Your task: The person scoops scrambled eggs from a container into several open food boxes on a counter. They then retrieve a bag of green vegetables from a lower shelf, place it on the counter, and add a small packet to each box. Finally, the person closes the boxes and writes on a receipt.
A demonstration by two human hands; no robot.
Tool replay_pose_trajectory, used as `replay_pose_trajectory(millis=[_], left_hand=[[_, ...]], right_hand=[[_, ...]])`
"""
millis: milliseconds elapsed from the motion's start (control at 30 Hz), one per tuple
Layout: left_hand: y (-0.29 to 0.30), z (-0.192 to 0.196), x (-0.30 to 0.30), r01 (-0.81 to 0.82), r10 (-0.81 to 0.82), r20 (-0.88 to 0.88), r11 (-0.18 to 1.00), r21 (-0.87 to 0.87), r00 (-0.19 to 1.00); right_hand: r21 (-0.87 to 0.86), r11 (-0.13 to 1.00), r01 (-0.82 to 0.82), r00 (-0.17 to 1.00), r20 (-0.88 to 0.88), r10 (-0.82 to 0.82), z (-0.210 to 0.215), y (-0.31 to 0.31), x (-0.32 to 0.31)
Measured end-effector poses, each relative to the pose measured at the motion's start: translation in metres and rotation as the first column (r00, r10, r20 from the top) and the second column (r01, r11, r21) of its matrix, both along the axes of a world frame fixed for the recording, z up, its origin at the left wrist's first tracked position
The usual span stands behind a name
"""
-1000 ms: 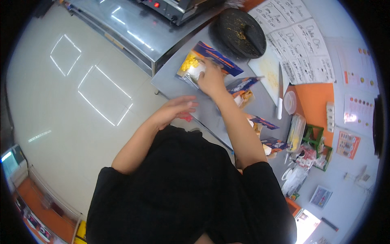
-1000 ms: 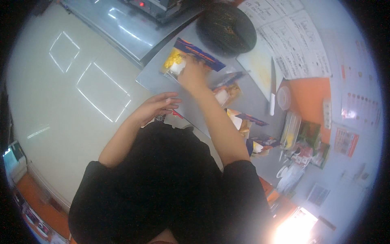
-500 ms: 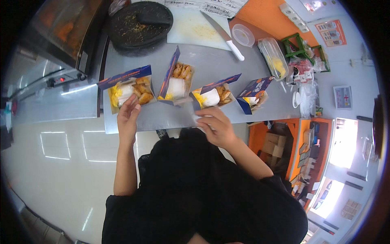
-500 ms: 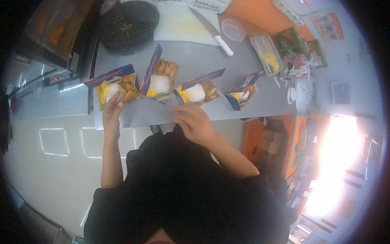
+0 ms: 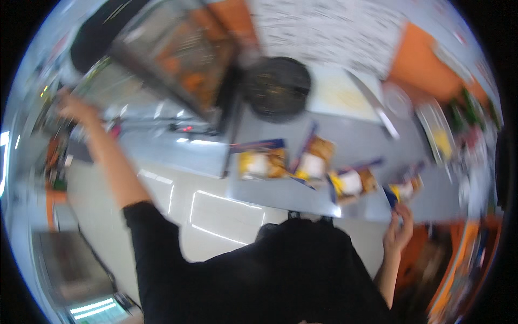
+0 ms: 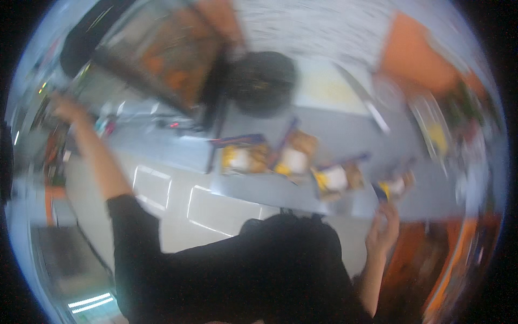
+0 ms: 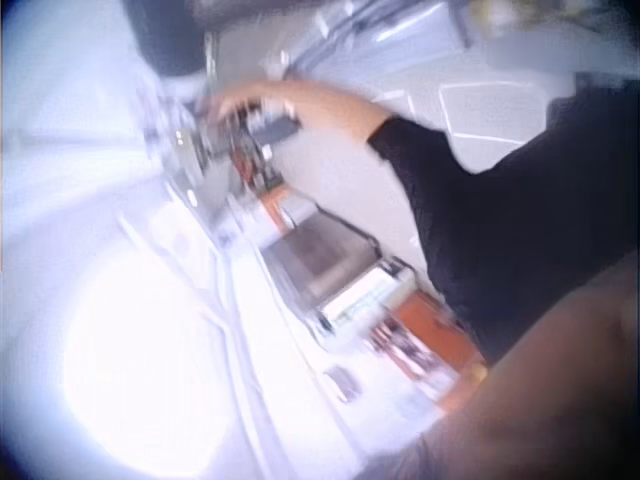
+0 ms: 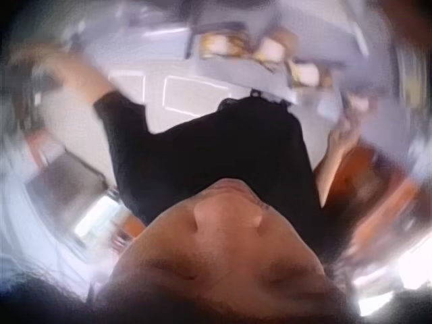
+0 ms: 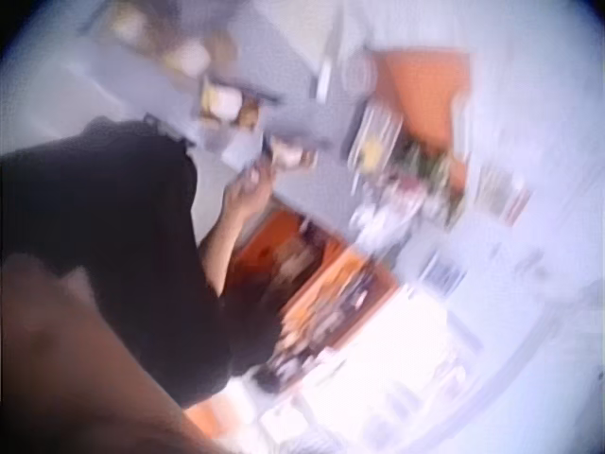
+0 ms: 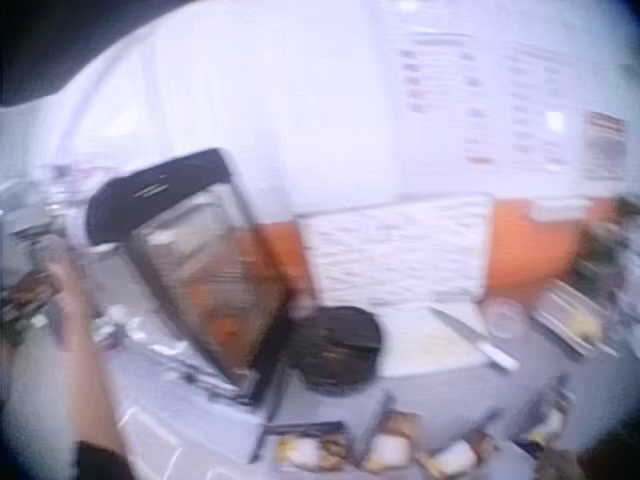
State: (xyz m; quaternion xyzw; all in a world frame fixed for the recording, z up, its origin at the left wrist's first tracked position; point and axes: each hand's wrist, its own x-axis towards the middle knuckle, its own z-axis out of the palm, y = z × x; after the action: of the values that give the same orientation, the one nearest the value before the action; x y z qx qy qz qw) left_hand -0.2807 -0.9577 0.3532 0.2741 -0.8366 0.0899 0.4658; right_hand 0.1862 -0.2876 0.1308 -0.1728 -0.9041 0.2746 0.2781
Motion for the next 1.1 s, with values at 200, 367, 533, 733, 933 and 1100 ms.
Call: replay_pose_trajectory(millis=[200,367,533,733,933,1100], left_hand=[[0.100,-0.053,0.027,0.854,-0.588,-0.654,0.485,0.187,0.477],[0.404,-0.197,0.228,0.803,-0.903,-0.428,-0.285,0.524,-0.041],[0.537,-0.215,0.314,0.628,-0.891,-0.344,-0.454,0.632,-0.298],[0.633,-0.207,0.330,0.070,-0.712,-0.698,-0.702,0.708,-0.078],[0.755,-0.252,0.376,0.130,-0.890,-0.378,-0.419,0.899,-0.256],[0.808,-0.286,0.404,0.385,-0.801,0.259,0.039,0.922,-0.539]], right_hand=[[-0.115,0.972,-0.207,0.976,-0.093,0.197,-0.002,-0.019,-0.041],[-0.722,0.498,-0.480,0.840,-0.215,0.498,0.019,-0.034,-0.057],[-0.587,0.681,-0.438,0.890,-0.180,0.418,0.002,0.007,-0.068],[-0.756,0.464,-0.462,0.879,-0.321,0.351,-0.020,0.094,-0.048],[-0.866,0.501,-0.001,0.998,0.034,0.061,-0.051,0.270,-0.062],[-0.292,0.930,-0.223,0.731,0.581,0.358,-0.119,0.420,-0.043]])
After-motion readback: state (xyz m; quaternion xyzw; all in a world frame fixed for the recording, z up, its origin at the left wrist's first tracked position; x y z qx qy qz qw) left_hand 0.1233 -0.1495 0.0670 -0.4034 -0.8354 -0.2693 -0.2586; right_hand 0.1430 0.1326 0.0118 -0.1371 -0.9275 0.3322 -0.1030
